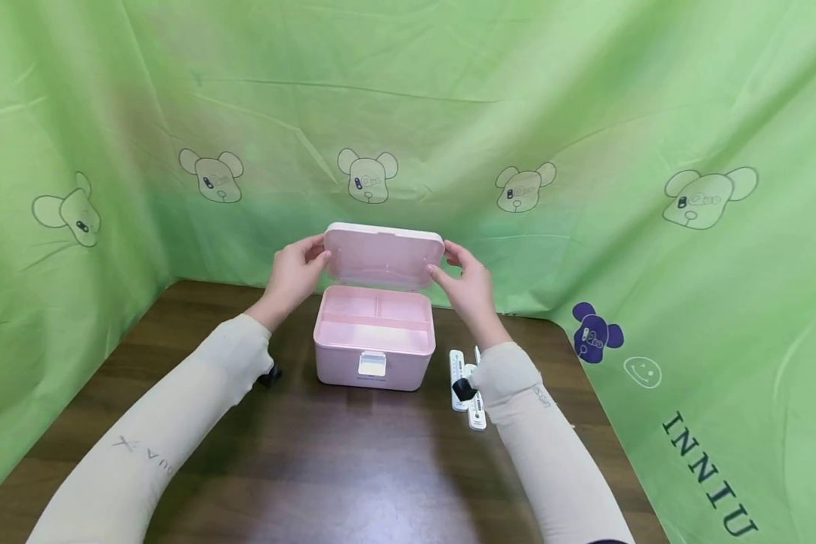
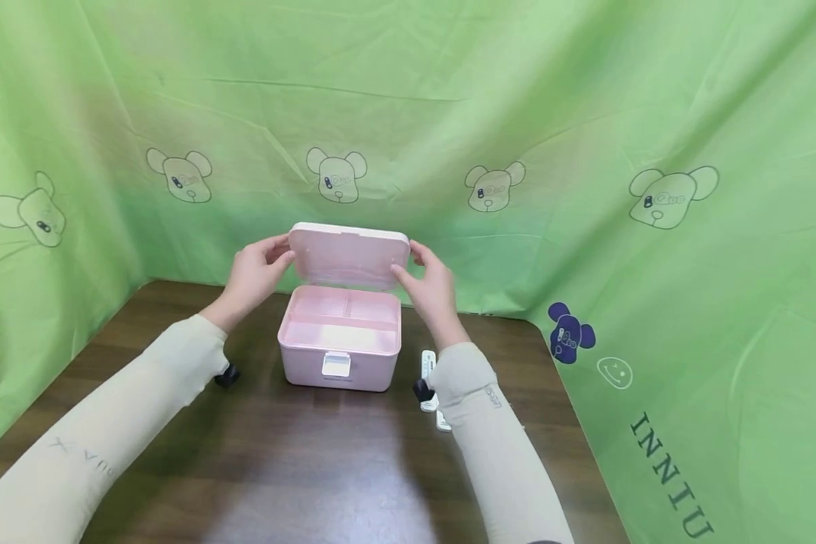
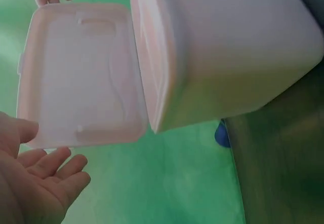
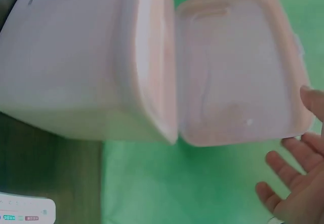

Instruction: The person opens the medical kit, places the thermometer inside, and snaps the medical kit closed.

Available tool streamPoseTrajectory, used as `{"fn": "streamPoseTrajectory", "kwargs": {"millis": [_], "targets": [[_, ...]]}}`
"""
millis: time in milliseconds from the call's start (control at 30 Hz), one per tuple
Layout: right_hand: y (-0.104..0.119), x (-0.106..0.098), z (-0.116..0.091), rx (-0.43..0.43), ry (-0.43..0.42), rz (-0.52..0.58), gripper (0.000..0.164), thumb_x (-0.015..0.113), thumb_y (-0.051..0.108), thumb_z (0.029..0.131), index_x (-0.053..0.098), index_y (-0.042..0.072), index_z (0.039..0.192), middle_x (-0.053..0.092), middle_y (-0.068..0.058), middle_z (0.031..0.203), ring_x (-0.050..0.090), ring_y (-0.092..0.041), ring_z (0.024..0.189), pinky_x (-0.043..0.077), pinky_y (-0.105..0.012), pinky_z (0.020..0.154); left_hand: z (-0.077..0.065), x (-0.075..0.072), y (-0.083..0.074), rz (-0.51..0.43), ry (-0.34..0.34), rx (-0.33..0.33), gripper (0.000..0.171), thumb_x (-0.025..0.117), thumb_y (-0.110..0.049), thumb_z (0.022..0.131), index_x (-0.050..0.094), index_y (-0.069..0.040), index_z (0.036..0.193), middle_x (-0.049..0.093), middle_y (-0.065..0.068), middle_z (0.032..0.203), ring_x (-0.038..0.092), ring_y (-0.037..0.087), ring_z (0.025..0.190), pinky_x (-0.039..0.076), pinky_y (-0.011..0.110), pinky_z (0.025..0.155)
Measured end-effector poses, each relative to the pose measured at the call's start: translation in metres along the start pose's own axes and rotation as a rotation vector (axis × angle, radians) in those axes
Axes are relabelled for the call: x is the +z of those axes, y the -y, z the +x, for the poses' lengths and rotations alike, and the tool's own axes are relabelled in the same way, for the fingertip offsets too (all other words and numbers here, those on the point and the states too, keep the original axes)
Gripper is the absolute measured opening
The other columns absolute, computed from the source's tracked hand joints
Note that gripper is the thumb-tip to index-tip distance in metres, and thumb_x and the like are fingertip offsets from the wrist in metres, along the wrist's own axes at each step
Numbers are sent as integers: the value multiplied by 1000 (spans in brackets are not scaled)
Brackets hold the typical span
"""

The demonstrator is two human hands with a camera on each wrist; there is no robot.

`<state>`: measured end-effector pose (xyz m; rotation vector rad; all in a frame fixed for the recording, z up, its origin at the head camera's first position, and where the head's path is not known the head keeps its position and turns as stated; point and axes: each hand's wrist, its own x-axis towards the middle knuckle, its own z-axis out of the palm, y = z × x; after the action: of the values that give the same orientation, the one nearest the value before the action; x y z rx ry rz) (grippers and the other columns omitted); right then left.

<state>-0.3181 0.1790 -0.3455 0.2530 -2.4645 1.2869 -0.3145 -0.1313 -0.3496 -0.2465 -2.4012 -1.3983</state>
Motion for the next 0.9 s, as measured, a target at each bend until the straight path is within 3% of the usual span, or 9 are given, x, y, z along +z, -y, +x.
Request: {"fn": "streamPoseTrajectory", "kwargs": {"millis": [167, 333, 467, 700, 900], "targets": [[-16, 14, 16, -9, 54, 11, 88, 80, 27, 91, 31, 22, 163, 41, -1, 162, 48, -30, 141, 34, -59, 117, 19, 4, 8, 55, 62, -22, 56, 66, -25, 101, 50, -11, 153, 67, 15, 136, 61, 34, 129, 48, 48, 108], [-35, 27, 25, 1, 109, -58, 105, 83, 23, 87, 15, 33, 165, 33, -4, 166, 42, -33, 146, 31, -60, 119, 27, 14, 29, 41, 134, -42, 69, 73, -22, 97, 42, -12, 157, 58, 14, 147, 55, 34, 137, 42, 48, 114], [-50, 36, 26, 1, 165, -159, 112, 85, 26, 85, 8, 28, 167, 31, -9, 167, 34, -35, 151, 28, -58, 121, 25, 22, 46, 52, 189, -53, 82, 78, -20, 92, 34, -12, 161, 49, 11, 155, 47, 32, 143, 39, 48, 117], [-65, 44, 27, -18, 213, -268, 111, 85, 30, 85, 10, 18, 167, 27, -12, 168, 29, -41, 151, 20, -60, 123, 26, 28, 65, 77, 283, -99, 94, 82, -18, 89, 24, -14, 164, 32, 9, 166, 33, 33, 151, 33, 49, 121], [-73, 49, 26, 53, 228, -209, 95, 77, 20, 91, 18, 23, 166, 33, -12, 165, 32, -39, 151, 26, -56, 123, 28, 30, 78, 49, 356, -153, 86, 74, -13, 94, 23, -16, 164, 28, 8, 168, 29, 32, 153, 32, 47, 121]]}}
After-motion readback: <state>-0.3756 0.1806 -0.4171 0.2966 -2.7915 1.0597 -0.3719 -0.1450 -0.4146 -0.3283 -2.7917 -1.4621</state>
